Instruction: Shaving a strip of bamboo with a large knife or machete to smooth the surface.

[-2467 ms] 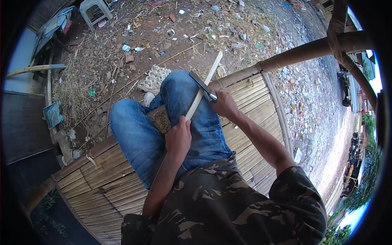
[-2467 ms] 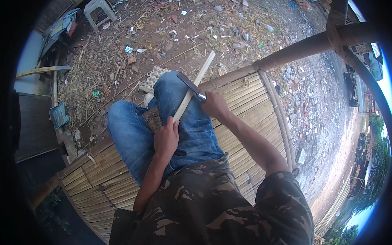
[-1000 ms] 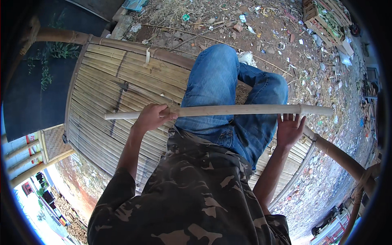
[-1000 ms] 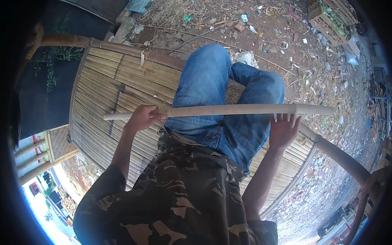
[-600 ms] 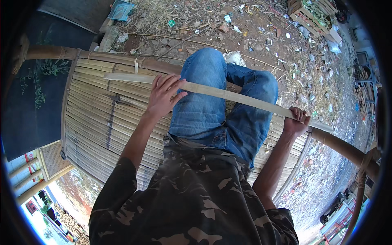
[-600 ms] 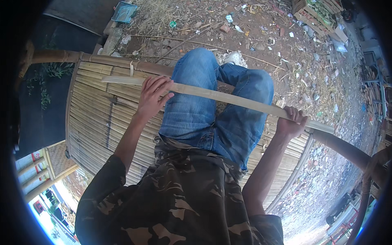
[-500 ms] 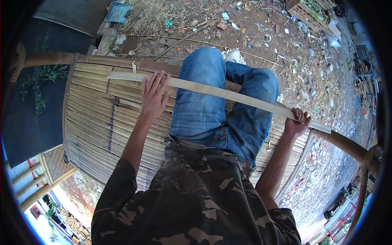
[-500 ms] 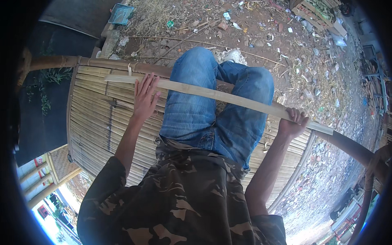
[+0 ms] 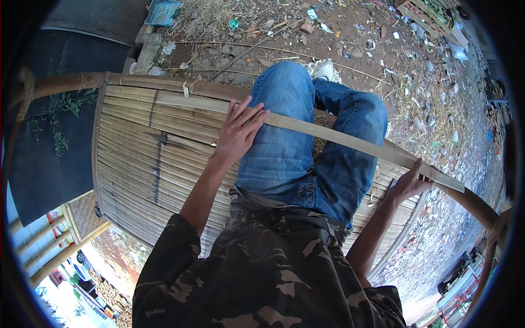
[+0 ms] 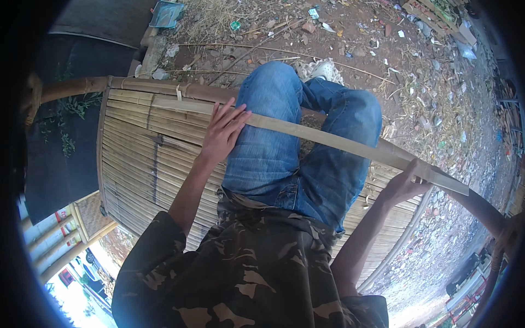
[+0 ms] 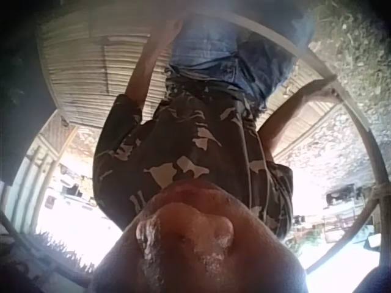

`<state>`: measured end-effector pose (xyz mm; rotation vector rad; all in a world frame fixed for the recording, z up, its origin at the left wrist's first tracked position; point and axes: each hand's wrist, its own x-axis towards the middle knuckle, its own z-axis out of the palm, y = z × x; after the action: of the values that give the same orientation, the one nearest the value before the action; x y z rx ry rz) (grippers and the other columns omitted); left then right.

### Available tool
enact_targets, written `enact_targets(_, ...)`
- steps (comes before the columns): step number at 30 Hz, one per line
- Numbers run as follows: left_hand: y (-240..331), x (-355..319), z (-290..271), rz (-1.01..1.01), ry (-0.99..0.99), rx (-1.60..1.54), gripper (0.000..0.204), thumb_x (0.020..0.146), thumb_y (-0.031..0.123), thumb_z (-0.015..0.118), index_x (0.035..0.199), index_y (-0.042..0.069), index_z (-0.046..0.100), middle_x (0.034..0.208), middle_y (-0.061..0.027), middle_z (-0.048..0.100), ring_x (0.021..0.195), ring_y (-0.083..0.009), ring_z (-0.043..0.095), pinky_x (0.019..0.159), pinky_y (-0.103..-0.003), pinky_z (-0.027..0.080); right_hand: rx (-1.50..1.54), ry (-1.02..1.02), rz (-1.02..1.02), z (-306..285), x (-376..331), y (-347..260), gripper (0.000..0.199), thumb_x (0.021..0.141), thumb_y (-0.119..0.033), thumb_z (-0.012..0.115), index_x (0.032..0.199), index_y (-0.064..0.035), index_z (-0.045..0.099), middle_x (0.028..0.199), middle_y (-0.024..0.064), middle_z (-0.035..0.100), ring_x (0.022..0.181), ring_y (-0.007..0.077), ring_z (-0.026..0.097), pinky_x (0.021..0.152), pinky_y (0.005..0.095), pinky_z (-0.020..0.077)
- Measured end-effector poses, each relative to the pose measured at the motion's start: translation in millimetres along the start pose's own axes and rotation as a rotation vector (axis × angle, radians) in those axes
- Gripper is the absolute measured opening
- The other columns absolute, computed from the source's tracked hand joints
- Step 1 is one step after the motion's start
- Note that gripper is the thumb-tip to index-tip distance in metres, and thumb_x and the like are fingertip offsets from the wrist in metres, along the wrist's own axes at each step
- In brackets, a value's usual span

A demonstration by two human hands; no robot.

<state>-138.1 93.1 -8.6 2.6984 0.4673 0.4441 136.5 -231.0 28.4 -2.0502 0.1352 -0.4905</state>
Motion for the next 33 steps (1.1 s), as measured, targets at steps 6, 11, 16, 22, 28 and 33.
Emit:
enact_targets(6,-17.0,1.8,-15.1,-0.021,0.024,0.088,0.035,0.09,0.024,0.062,0.125,0.016,0.063,0.13,-0.0038,0.057,0.126,-0.0248,0.047,0.109,-0.047,0.028,0.666,-0.246,0.609,7.0,25.2,33.3,0.068,0.089,-0.004,0.062,0.145,-0.0157,0.026,0.125,0.0171,0.05,0.115,0.0299,0.053,0.099,0.0495,0.0451)
enact_targets(11,-21.8,-6.2,-40.2,-0.106,0.031,0.162,0.028,0.088,0.032,0.065,0.109,0.014,0.065,0.099,-0.0045,0.052,0.103,-0.0253,0.048,0.107,-0.051,0.025,0.603,-0.268,0.857,-8.1,33.5,61.8,0.061,0.091,-0.008,0.059,0.144,-0.008,0.028,0.129,0.0178,0.045,0.12,0.0304,0.048,0.099,0.0472,0.0457)
enact_targets(16,15.7,11.7,-25.6,-0.004,-0.06,0.039,0.026,0.088,0.029,0.064,0.109,0.013,0.066,0.097,-0.0049,0.053,0.1,-0.0244,0.049,0.104,-0.049,0.028,-0.151,-0.194,-0.041,11.7,-7.9,-34.3,0.052,0.089,-0.012,0.059,0.138,-0.004,0.044,0.125,0.0218,0.051,0.115,0.0311,0.052,0.096,0.0439,0.0473)
enact_targets(22,18.3,25.5,-11.9,0.063,-0.134,-0.014,0.03,0.091,0.026,0.06,0.119,0.015,0.065,0.104,-0.0052,0.056,0.108,-0.025,0.05,0.11,-0.049,0.023,-0.444,-0.7,-0.495,80.6,-58.5,-29.9,0.035,0.092,-0.032,0.06,0.121,-0.0134,0.061,0.109,0.0131,0.059,0.106,0.0305,0.054,0.096,0.044,0.0383)
enact_targets(28,-38.7,-19.9,-56.0,-0.158,-0.202,0.428,0.044,0.102,0.033,0.036,0.143,0.017,0.042,0.145,-0.0081,0.039,0.139,-0.0289,0.028,0.115,-0.057,0.005,-0.556,-0.667,-0.477,82.4,-57.2,-19.8,0.041,0.088,-0.036,0.063,0.124,-0.0174,0.058,0.115,0.0108,0.055,0.114,0.0305,0.049,0.098,0.0446,0.0357)
enact_targets(33,-51.6,-47.9,-51.2,-0.416,-0.077,0.52,0.05,0.103,0.035,0.032,0.149,0.016,0.031,0.156,-0.0119,0.024,0.145,-0.0344,0.014,0.114,-0.06,0.003,-0.528,-0.673,-0.457,84.2,-58.3,-27.8,0.039,0.087,-0.033,0.064,0.123,-0.0182,0.059,0.114,0.0101,0.055,0.114,0.0303,0.05,0.098,0.0445,0.0364)
